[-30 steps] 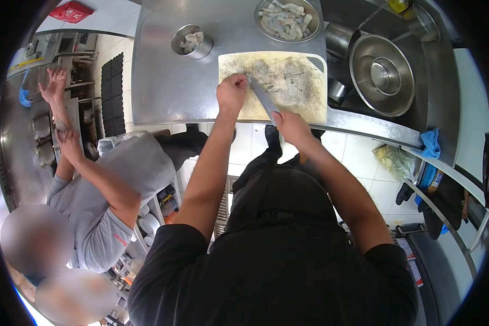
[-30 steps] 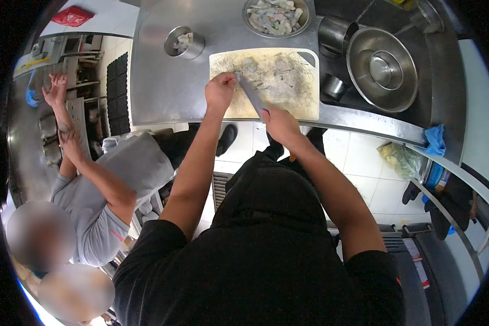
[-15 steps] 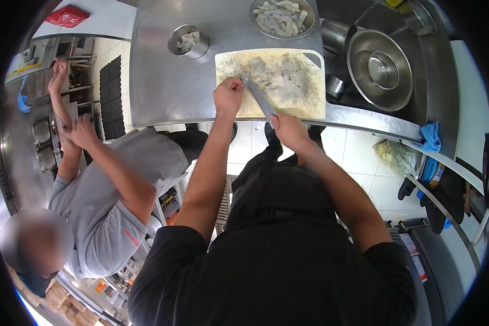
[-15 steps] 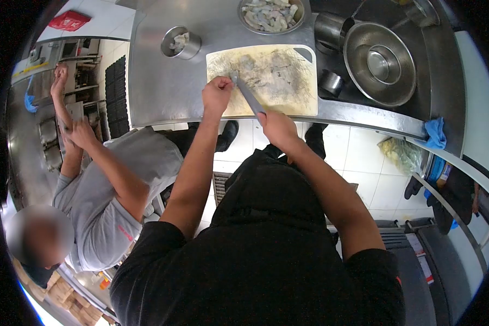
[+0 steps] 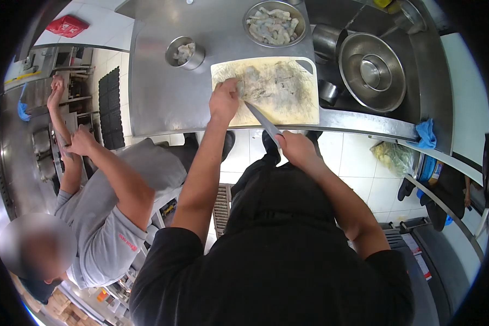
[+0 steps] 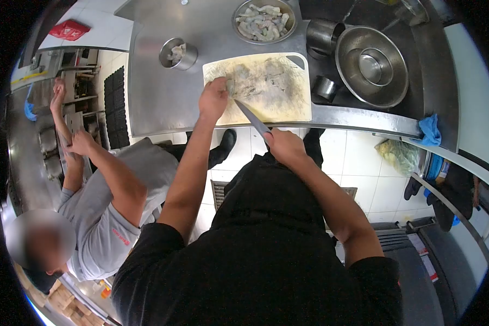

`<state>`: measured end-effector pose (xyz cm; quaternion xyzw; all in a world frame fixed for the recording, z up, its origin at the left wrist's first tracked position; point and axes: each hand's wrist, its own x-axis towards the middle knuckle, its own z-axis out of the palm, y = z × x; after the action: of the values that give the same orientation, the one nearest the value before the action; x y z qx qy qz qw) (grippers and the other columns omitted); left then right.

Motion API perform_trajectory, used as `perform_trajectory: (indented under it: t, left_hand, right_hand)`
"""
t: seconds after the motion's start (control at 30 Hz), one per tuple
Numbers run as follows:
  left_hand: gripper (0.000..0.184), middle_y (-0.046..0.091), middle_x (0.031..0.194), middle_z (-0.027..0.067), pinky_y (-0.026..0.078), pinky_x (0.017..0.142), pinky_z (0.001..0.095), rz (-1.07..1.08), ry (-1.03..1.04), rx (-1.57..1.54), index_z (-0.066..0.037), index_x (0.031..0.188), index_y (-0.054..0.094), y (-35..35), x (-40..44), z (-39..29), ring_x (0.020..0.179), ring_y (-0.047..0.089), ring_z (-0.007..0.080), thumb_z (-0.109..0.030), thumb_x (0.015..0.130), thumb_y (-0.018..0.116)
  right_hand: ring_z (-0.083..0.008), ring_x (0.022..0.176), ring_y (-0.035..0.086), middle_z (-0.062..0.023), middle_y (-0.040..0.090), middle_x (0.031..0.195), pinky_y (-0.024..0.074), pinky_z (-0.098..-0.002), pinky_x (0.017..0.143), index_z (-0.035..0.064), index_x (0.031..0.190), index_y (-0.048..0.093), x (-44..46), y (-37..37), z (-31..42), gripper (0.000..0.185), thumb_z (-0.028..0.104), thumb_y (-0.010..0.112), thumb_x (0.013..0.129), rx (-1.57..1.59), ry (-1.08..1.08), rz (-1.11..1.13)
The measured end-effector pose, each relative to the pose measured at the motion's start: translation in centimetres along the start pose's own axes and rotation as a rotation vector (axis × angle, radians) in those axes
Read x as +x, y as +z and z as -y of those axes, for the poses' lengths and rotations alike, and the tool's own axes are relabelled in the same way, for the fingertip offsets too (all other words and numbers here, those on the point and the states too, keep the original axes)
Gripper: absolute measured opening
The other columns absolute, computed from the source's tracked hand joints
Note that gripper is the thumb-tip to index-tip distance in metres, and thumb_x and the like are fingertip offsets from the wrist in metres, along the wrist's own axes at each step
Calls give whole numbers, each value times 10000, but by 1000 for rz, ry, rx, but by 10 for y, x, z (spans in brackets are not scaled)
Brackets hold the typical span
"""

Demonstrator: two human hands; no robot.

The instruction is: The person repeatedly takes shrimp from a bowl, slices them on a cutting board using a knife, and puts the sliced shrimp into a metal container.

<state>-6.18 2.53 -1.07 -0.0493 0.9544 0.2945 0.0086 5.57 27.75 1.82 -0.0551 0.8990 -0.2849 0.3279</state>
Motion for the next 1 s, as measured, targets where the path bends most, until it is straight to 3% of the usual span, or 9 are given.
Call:
perform_trajectory:
  t: [0.03, 0.13, 0.33, 0.43, 0.53, 0.63, 0.9, 1.0]
  left_hand:
    - [296, 716, 1186, 120, 558, 934, 427, -25, 103, 39, -148, 1139, 722, -1, 1, -2, 1067, 704, 323, -32, 875, 658]
    - [287, 662, 1246, 137, 543, 964, 450, 158, 248, 102, -132, 1110, 716, -7, 13, 4, 1115, 669, 356, -18, 860, 632]
    - [220, 663, 1091, 134, 551, 901, 469, 272, 169, 157, -104, 1070, 688, -18, 24, 16, 1040, 675, 377, -40, 867, 634]
    - [186, 657, 971, 129, 558, 808, 453, 221, 214, 97, -106, 1035, 690, -17, 21, 23, 888, 686, 339, -66, 854, 680]
    - [181, 650, 948, 137, 559, 787, 443, 226, 191, 123, -92, 1033, 690, -17, 15, 22, 852, 679, 333, -87, 852, 703]
    - [204, 656, 1037, 142, 560, 844, 459, 241, 145, 103, -83, 1060, 670, -17, 9, 20, 920, 682, 362, -99, 859, 700]
    - [177, 655, 1043, 142, 571, 830, 457, 223, 149, 48, -89, 1026, 686, -18, 2, 22, 923, 690, 361, -73, 850, 687]
    - [190, 660, 1057, 141, 577, 834, 458, 200, 144, 28, -92, 1030, 694, -17, -3, 28, 932, 692, 366, -63, 843, 683]
  right_hand:
    - [-452, 930, 712, -251, 733, 945, 545, -575, 840, 39, 1058, 671, -3, -3, -2, 452, 434, 455, 1084, -1, 25, -18]
    - [-455, 921, 712, -247, 731, 932, 547, -577, 829, 40, 1052, 666, -9, -13, -6, 437, 420, 453, 1085, -2, 70, -72]
    - [-451, 887, 713, -242, 728, 904, 548, -582, 801, 29, 1084, 640, -8, -26, -7, 411, 396, 456, 1087, -15, 52, -159]
    - [-450, 868, 714, -238, 728, 886, 550, -582, 788, 26, 1101, 632, -3, -25, -1, 389, 375, 462, 1087, -24, 23, -178]
    - [-451, 855, 713, -238, 728, 872, 550, -582, 783, 30, 1099, 636, 0, -19, -1, 372, 362, 469, 1084, -41, -12, -198]
    - [-451, 861, 712, -241, 728, 881, 549, -584, 787, 37, 1091, 643, 2, -19, 3, 367, 363, 475, 1079, -46, -46, -181]
    - [-451, 900, 705, -228, 733, 951, 542, -583, 814, 51, 1081, 664, 10, -10, 5, 370, 366, 469, 1077, -83, -74, -79]
    - [-455, 900, 704, -229, 734, 944, 541, -584, 810, 53, 1079, 663, 8, -11, -4, 371, 367, 465, 1078, -37, 7, -95]
